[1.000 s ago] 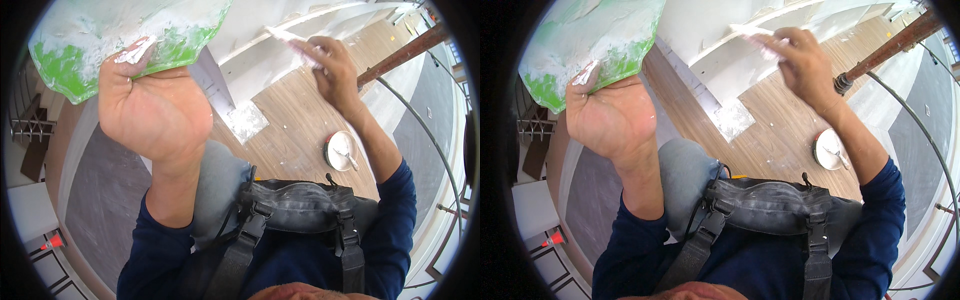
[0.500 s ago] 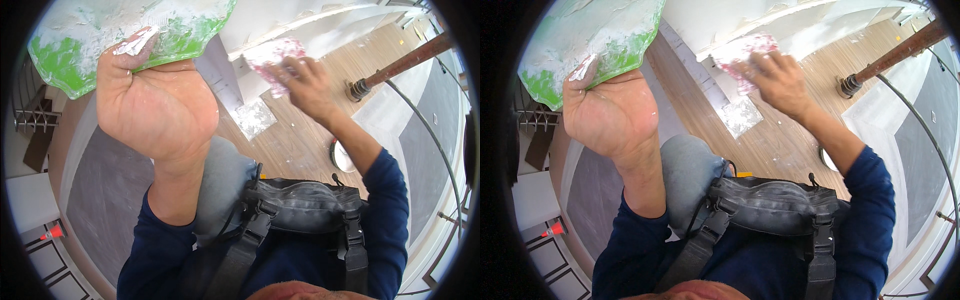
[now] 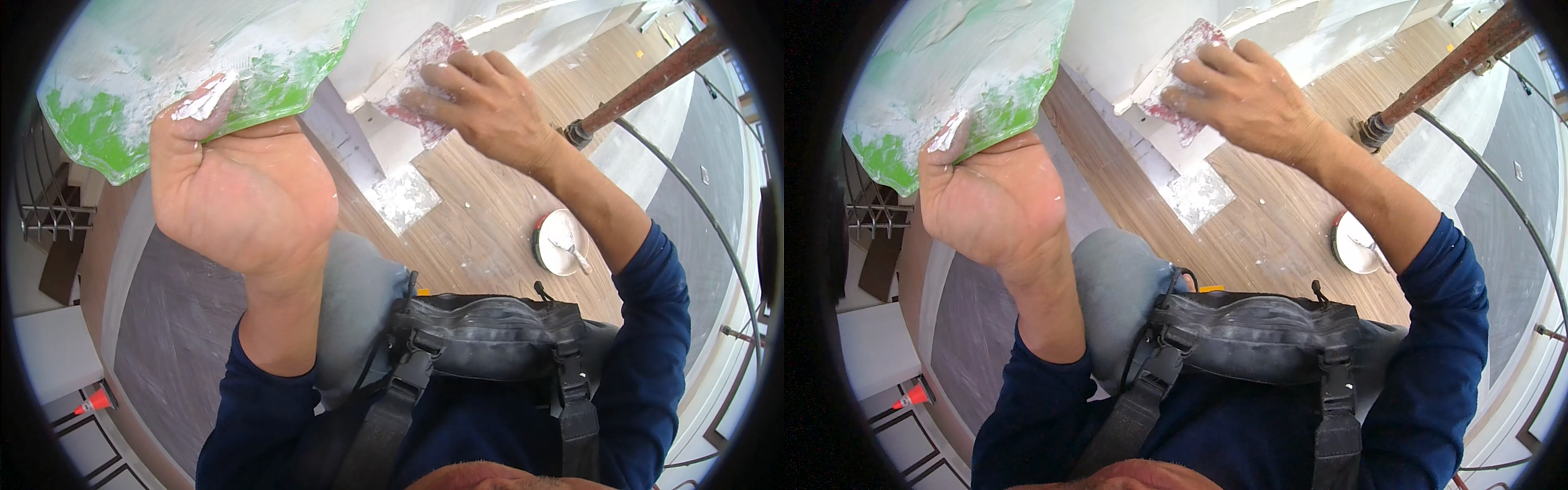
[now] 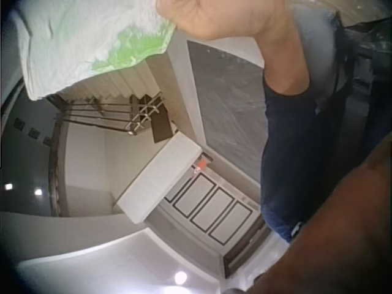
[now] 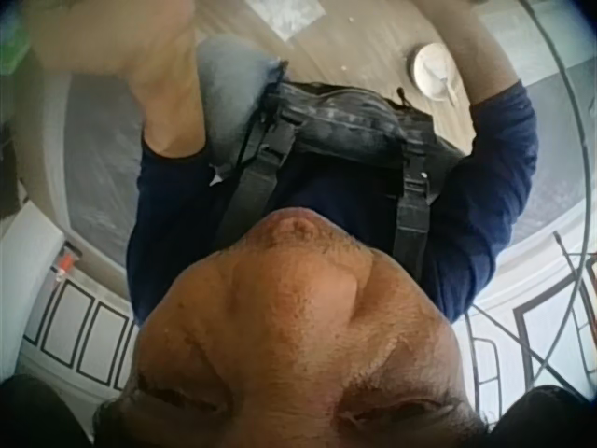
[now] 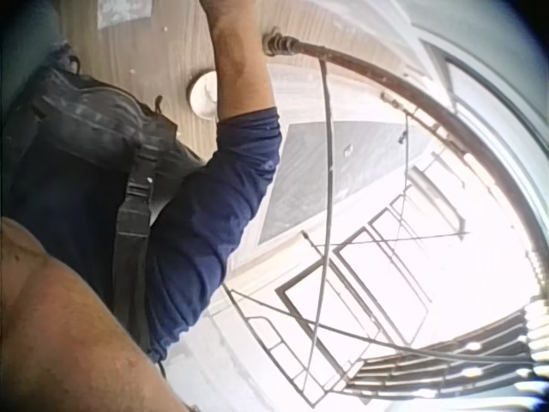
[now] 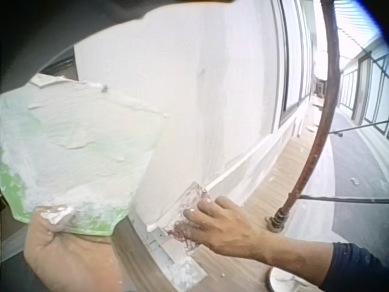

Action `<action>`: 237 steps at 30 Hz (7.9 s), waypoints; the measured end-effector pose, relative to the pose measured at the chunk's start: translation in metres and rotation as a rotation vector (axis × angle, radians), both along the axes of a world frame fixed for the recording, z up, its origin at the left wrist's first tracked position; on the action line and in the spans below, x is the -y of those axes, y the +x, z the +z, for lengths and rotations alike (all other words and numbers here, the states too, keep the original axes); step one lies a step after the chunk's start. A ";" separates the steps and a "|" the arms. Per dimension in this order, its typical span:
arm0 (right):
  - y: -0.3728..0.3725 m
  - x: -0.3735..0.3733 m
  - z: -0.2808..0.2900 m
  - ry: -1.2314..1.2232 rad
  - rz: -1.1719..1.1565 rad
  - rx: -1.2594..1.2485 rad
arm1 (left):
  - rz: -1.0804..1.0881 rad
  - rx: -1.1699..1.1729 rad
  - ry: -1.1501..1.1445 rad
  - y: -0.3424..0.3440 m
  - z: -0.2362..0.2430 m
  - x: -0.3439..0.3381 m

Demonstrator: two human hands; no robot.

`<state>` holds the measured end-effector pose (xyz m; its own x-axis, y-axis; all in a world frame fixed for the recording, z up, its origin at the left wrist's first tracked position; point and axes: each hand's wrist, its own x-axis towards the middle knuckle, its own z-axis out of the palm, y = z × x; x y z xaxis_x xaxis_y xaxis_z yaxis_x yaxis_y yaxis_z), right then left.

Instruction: The person applies plaster to a wall using a trowel and hawk. They repeatedly scoop plaster from a bucket, spread it on the wall, and smooth the surface. The person moves along scaffolding to reach different sections of the wall.

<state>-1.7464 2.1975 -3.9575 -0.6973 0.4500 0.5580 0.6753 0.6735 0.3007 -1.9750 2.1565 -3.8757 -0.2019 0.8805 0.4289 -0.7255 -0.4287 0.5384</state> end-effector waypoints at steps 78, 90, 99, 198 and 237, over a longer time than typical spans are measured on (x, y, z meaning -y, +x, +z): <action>0.197 -0.075 -0.083 -0.416 -0.626 -1.528 | 0.010 -0.218 -0.369 -0.034 0.045 0.088; 0.034 0.012 -0.074 -0.474 -0.078 -1.215 | -0.221 -0.170 -0.464 0.080 0.025 0.027; 0.169 -0.001 -0.100 -0.807 -0.867 -1.885 | -0.808 -0.161 -0.591 0.117 -0.044 -0.056; -0.274 0.050 -0.082 -0.034 -0.184 1.107 | -0.010 -0.624 -0.773 -0.323 -0.325 0.074; -0.264 0.101 -0.004 -0.309 -0.241 0.015 | 0.077 -0.371 -0.784 -0.331 -0.310 0.062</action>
<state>-2.0099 2.0963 -3.9615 -0.5585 0.7467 0.3613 0.8220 0.5567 0.1200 -2.3062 2.0941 -4.1856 -0.2403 0.9392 -0.2452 -0.4288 0.1239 0.8949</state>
